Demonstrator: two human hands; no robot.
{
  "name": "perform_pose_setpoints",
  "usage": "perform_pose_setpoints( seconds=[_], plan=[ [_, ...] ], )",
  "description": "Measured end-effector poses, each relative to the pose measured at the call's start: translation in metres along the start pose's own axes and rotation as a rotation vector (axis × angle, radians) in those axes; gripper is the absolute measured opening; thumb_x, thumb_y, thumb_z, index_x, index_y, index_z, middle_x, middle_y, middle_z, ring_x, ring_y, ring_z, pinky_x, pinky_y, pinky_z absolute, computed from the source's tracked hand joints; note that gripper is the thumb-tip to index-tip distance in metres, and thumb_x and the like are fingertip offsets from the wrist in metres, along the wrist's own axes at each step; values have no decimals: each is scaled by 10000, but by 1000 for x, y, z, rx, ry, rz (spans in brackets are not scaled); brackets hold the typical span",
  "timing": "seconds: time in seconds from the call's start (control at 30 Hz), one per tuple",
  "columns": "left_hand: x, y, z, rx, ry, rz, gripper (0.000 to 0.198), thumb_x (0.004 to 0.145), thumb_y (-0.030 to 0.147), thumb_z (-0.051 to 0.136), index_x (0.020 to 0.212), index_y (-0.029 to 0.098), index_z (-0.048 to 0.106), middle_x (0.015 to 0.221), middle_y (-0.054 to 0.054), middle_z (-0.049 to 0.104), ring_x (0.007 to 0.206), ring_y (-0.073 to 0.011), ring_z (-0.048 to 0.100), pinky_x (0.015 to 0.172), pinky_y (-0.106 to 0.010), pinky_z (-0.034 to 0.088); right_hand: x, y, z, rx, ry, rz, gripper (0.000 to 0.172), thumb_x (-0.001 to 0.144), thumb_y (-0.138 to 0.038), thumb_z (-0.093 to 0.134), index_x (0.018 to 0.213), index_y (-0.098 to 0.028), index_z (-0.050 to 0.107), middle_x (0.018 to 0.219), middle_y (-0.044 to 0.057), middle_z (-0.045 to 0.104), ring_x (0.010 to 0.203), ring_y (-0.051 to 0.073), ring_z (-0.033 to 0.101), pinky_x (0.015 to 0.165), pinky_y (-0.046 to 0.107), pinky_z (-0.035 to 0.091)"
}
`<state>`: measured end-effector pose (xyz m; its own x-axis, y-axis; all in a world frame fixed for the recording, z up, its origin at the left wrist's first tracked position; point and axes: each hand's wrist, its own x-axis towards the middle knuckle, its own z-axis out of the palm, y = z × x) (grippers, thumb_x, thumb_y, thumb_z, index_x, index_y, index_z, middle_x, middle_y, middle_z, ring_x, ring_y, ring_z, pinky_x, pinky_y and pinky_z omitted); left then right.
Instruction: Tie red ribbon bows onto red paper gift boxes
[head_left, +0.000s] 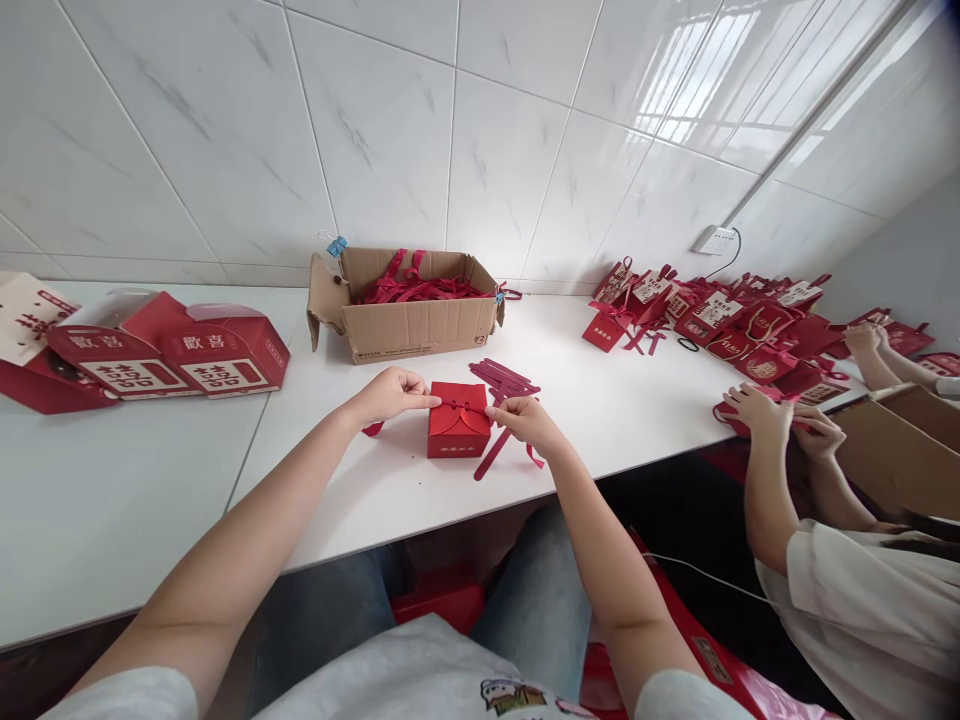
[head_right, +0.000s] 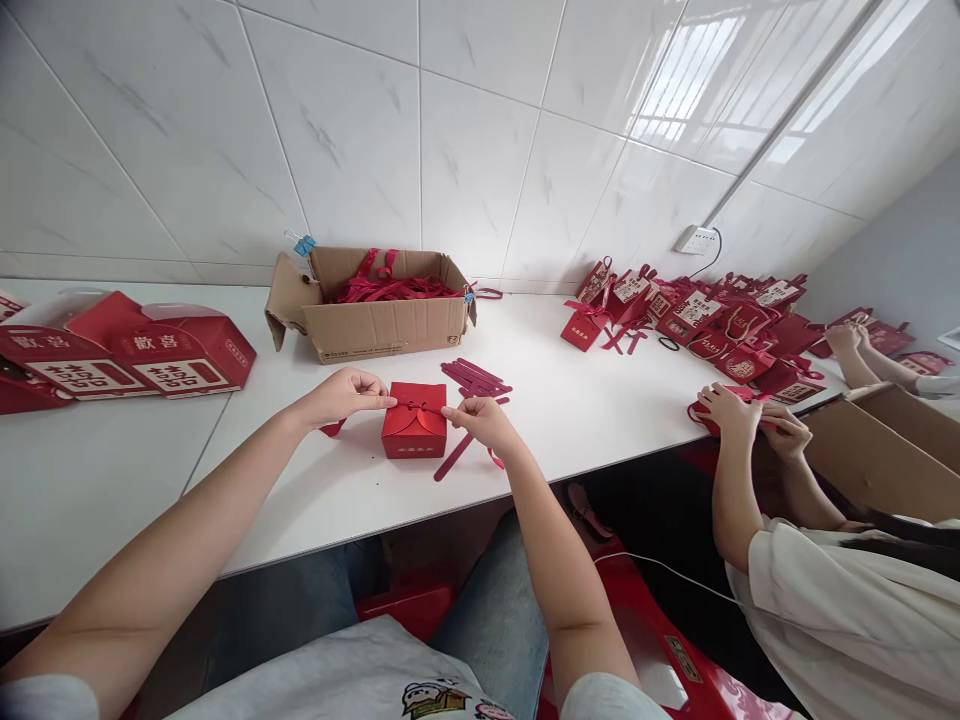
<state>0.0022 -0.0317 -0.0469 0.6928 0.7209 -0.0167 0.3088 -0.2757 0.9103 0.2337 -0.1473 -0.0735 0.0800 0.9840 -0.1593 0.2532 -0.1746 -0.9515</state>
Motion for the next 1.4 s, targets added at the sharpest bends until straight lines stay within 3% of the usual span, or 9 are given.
perform_pose_setpoints(
  seconds=[0.17, 0.27, 0.5, 0.6, 0.73, 0.87, 1.03, 1.23, 1.4],
  plan=[
    [-2, 3, 0, 25, -28, -4, 576, 619, 510, 720, 511, 200, 246, 551, 25, 364, 614, -155, 458, 566, -281, 345, -3, 0, -5, 171, -161, -9, 425, 712, -586, 675, 678, -185, 540, 519, -81, 306, 451, 53, 210, 448, 237, 138],
    [-3, 3, 0, 50, -28, 1, 571, 632, 498, 718, 526, 197, 245, 591, 16, 434, 613, -146, 459, 574, -283, 351, -6, 1, -12, 216, -248, -52, 380, 717, -540, 694, 716, -171, 601, 550, -58, 401, 496, 69, 328, 477, 231, 247],
    [-5, 5, 0, 129, -29, -21, 460, 667, 487, 694, 593, 203, 340, 630, 29, 473, 569, -126, 426, 573, -278, 359, -8, 2, -14, 466, -232, -119, 255, 678, -410, 774, 796, -202, 686, 689, -4, 615, 650, 122, 552, 681, 285, 455],
    [-5, 9, 0, 209, 58, -12, 375, 626, 483, 727, 769, 215, 507, 852, -19, 597, 772, -197, 558, 681, -314, 438, -9, -4, -6, 465, -202, -157, 278, 700, -406, 760, 882, -203, 706, 754, 18, 659, 692, 141, 588, 737, 314, 483],
    [-6, 28, 6, 324, 120, 149, 390, 659, 451, 706, 958, 230, 586, 1098, -62, 605, 1065, -267, 537, 883, -368, 431, -10, -16, 5, 430, -201, -206, 313, 750, -403, 721, 991, -206, 699, 799, 19, 684, 688, 133, 604, 737, 306, 503],
    [-6, 49, 21, 350, -2, 224, 254, 760, 402, 606, 943, 225, 608, 908, -28, 662, 835, -215, 598, 758, -321, 448, -10, -23, 12, 430, -158, -221, 333, 788, -413, 682, 1039, -194, 684, 728, 8, 678, 617, 115, 595, 675, 284, 516],
    [0, 51, 35, 429, 92, 255, 165, 802, 308, 493, 769, 209, 621, 729, -2, 658, 654, -169, 568, 636, -289, 408, -16, -26, 6, 391, -209, -209, 418, 786, -397, 688, 1148, -196, 629, 810, 34, 720, 719, 156, 667, 732, 319, 546],
    [3, 37, 34, 373, 164, 170, 127, 759, 289, 516, 741, 200, 605, 686, 5, 643, 647, -166, 583, 607, -272, 413, -24, -30, -6, 367, -222, -248, 252, 785, -369, 701, 953, -194, 634, 737, 21, 721, 710, 167, 689, 723, 318, 544],
    [3, 41, 35, 331, 158, 183, 195, 790, 355, 519, 757, 192, 621, 688, 1, 650, 642, -165, 581, 617, -275, 421, -21, -33, 1, 429, -164, -212, 269, 757, -391, 723, 852, -192, 569, 774, 35, 735, 664, 154, 693, 729, 306, 536]
  ],
)
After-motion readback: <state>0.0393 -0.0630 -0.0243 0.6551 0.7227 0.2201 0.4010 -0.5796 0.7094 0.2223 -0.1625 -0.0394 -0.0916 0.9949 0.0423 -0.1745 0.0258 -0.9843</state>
